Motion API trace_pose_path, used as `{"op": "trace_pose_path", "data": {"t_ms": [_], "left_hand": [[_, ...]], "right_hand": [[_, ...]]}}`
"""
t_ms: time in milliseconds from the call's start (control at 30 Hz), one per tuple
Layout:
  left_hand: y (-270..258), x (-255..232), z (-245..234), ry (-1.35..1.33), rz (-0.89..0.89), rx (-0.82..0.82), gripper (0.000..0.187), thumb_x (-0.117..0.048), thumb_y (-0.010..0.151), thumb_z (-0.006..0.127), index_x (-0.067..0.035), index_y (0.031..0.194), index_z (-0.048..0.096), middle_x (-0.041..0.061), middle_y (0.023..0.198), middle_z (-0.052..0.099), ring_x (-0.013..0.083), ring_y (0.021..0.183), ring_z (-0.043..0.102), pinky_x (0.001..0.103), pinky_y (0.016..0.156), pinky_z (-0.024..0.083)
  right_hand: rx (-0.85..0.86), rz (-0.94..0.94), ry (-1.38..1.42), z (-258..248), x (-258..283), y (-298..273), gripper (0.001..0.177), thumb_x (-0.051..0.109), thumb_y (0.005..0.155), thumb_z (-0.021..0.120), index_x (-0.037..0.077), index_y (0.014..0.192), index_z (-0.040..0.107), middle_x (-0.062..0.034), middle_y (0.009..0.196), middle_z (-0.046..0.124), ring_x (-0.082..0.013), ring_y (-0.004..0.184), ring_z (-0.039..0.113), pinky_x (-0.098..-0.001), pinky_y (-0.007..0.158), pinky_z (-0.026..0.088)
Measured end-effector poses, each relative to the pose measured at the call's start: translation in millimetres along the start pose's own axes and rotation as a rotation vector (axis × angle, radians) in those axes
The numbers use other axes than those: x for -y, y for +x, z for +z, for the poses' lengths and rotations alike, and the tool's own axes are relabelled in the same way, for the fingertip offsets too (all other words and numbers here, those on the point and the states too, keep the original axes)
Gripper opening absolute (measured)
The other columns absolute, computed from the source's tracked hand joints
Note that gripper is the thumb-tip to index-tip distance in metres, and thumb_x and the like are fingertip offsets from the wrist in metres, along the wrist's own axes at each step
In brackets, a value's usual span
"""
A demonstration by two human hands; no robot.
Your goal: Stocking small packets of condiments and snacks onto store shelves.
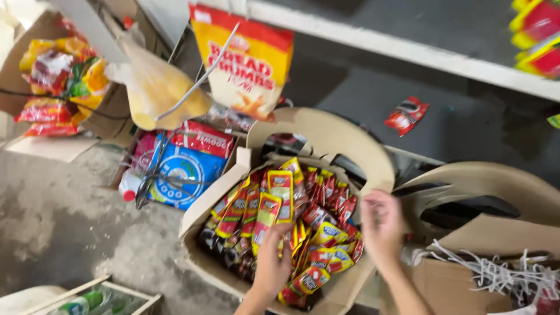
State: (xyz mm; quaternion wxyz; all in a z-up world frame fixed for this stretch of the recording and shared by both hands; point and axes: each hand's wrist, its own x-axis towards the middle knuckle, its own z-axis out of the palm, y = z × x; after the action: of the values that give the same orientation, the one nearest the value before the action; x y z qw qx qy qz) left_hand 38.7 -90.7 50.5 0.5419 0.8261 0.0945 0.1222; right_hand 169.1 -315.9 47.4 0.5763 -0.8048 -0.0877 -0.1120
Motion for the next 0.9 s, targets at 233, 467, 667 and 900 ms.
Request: {"op": "trace_pose_path", "data": {"t_ms": [233,467,667,900], "left_hand": [[-15.6,88.8,3.6,0.141,-0.212,-0.140,0.061,0.006,0.083,0.061,0.000,0.142,0.045,0.023,0.142,0.049,0.0414,0.132,0.050,0.045,0.110,0.041],[-8.1,107.5,6.3,0.117,-0.282,-0.154,0.077,0.006,0.080,0.064,0.004,0.151,0.032,0.029,0.149,0.042,0.0455,0.137,0.043,0.048,0.114,0.036],[-13.1,127.7,16.7,0.220,-0.267,-0.155,0.077,0.010,0.077,0.062,0.001,0.150,0.038,0.028,0.149,0.046,0.0460,0.135,0.047,0.049,0.111,0.039],[-6.6,131.9,0.5,-0.376,-0.607,-0.187,0.077,0.016,0.071,0.065,-0.003,0.143,0.046,0.017,0.126,0.066,0.0290,0.113,0.067,0.038,0.094,0.055]], "right_hand": [[0.202,0.328,-0.004,142.6,-44.8,-102.1,0.022,0.011,0.096,0.066,-0.001,0.115,0.064,-0.0090,0.101,0.075,-0.0142,0.089,0.072,-0.0287,0.075,0.057],[0.235,0.593,0.087,200.1,-57.2,-106.7,0.022,0.002,0.097,0.057,-0.003,0.117,0.065,-0.0126,0.099,0.075,-0.0186,0.081,0.077,-0.0314,0.070,0.063],[0.392,0.644,0.124,193.2,-57.4,-108.3,0.039,-0.008,0.091,0.049,0.000,0.126,0.063,-0.0141,0.105,0.074,-0.0211,0.085,0.078,-0.0320,0.072,0.063],[0.677,0.491,0.089,175.8,-60.5,-114.0,0.055,-0.006,0.090,0.050,0.010,0.141,0.062,-0.0081,0.117,0.075,-0.0182,0.097,0.075,-0.0286,0.078,0.059]]}}
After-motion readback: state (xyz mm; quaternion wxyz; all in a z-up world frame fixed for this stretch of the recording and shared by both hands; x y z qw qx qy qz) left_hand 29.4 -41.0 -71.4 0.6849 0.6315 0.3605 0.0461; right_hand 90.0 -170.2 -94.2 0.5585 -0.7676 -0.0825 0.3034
